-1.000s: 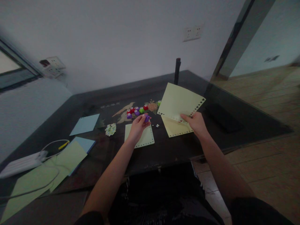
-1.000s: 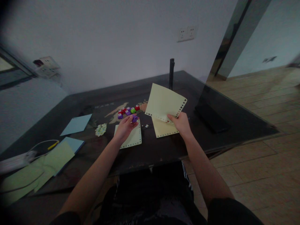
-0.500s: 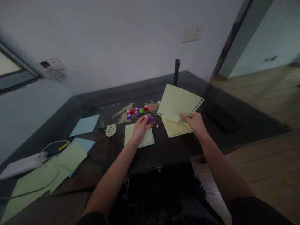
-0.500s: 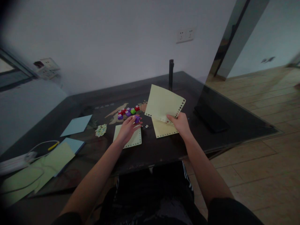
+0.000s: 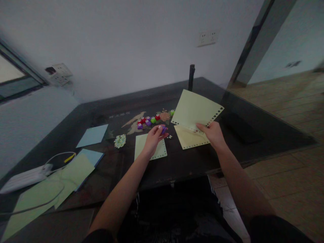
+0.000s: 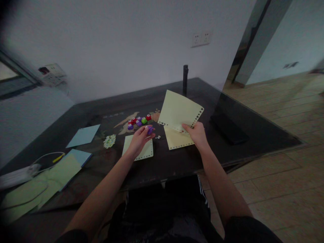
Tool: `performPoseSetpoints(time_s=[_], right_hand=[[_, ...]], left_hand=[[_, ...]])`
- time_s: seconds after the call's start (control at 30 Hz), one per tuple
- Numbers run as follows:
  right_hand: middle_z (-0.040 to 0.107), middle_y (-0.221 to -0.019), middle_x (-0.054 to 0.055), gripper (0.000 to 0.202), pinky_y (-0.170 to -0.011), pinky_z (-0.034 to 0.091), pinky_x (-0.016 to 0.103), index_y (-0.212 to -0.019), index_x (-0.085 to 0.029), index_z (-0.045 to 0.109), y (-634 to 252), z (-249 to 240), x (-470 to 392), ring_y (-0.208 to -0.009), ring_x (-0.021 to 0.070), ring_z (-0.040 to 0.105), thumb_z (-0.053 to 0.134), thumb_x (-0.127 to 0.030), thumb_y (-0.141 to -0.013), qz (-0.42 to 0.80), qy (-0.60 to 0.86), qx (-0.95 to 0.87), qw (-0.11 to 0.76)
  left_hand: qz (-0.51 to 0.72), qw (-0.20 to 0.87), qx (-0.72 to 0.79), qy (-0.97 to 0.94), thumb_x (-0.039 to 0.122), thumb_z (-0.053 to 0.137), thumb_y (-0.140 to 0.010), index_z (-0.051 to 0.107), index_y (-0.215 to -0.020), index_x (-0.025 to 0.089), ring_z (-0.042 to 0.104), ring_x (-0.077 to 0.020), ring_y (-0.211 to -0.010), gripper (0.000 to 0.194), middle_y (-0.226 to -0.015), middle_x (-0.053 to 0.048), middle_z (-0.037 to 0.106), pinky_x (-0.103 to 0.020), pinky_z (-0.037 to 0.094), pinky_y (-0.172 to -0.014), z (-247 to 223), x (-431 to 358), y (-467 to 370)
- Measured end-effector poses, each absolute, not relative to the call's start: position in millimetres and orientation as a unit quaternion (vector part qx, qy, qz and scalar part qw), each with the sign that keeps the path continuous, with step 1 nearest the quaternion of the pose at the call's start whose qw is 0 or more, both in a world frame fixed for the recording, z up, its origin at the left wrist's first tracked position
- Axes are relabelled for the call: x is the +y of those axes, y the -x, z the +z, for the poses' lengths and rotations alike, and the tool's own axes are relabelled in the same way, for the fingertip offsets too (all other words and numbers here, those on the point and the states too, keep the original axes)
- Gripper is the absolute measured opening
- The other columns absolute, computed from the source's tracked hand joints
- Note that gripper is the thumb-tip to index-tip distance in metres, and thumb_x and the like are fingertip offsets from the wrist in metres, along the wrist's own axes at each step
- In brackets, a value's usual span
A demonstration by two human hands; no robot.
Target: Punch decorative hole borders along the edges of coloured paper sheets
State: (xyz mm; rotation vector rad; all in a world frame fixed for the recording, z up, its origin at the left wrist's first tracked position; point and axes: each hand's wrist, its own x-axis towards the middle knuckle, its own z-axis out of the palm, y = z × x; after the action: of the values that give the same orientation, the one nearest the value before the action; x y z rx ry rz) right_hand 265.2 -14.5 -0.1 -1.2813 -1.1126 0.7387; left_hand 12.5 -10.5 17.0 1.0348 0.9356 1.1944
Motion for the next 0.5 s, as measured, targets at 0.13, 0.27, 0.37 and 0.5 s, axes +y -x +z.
performPoseSetpoints(time_s=[0.13, 0.27, 0.37, 0.5], right_hand=[[0.072, -0.096, 0.011, 0.032, -0.08, 0.053, 0.041, -0.088, -0.013, 0.07, -267.7, 6.3, -16.2, -0.087, 0.0272, 0.068, 0.074, -0.03, -0.061, 0.317, 0.534, -0.427, 0.658], [0.073, -0.093, 0.011, 0.028, -0.081, 0.053, 0.04, -0.085, -0.013, 0.07, -271.2, 7.2, -15.3, -0.087, 0.026, 0.068, 0.073, -0.03, -0.063, 0.303, 0.521, -0.385, 0.699], [0.072, -0.094, 0.011, 0.029, -0.083, 0.052, 0.041, -0.085, -0.013, 0.069, -272.5, 5.7, -13.8, -0.088, 0.026, 0.068, 0.073, -0.031, -0.063, 0.299, 0.515, -0.37, 0.713], [0.072, -0.096, 0.012, 0.032, -0.082, 0.053, 0.043, -0.087, -0.012, 0.069, -270.4, 7.0, -14.2, -0.088, 0.0273, 0.068, 0.074, -0.032, -0.062, 0.311, 0.514, -0.361, 0.713]], left_hand=[[0.489, 0.572, 0.432, -0.496, 0.045, 0.063, -0.077, 0.061, -0.102, 0.017, 0.063, -0.0123, -0.073, 0.037, -0.098, -0.007, 0.067, -0.027, 0.05, -0.072, 21.1, -9.7, -11.0], [0.431, 0.524, 0.456, -0.575, 0.043, 0.062, -0.078, 0.063, -0.097, 0.016, 0.064, -0.0153, -0.079, 0.033, -0.091, -0.008, 0.069, -0.026, 0.048, -0.07, 20.4, 7.5, -14.8], [0.403, 0.458, 0.458, -0.646, 0.035, 0.062, -0.078, 0.064, -0.089, 0.014, 0.064, -0.0171, -0.083, 0.024, -0.089, -0.008, 0.07, -0.028, 0.047, -0.076, 13.3, 35.5, -24.4], [0.37, 0.319, 0.51, -0.708, 0.03, 0.064, -0.077, 0.065, -0.087, 0.014, 0.063, -0.0194, -0.081, 0.019, -0.085, -0.007, 0.069, -0.031, 0.047, -0.076, 2.5, 77.7, -42.4]])
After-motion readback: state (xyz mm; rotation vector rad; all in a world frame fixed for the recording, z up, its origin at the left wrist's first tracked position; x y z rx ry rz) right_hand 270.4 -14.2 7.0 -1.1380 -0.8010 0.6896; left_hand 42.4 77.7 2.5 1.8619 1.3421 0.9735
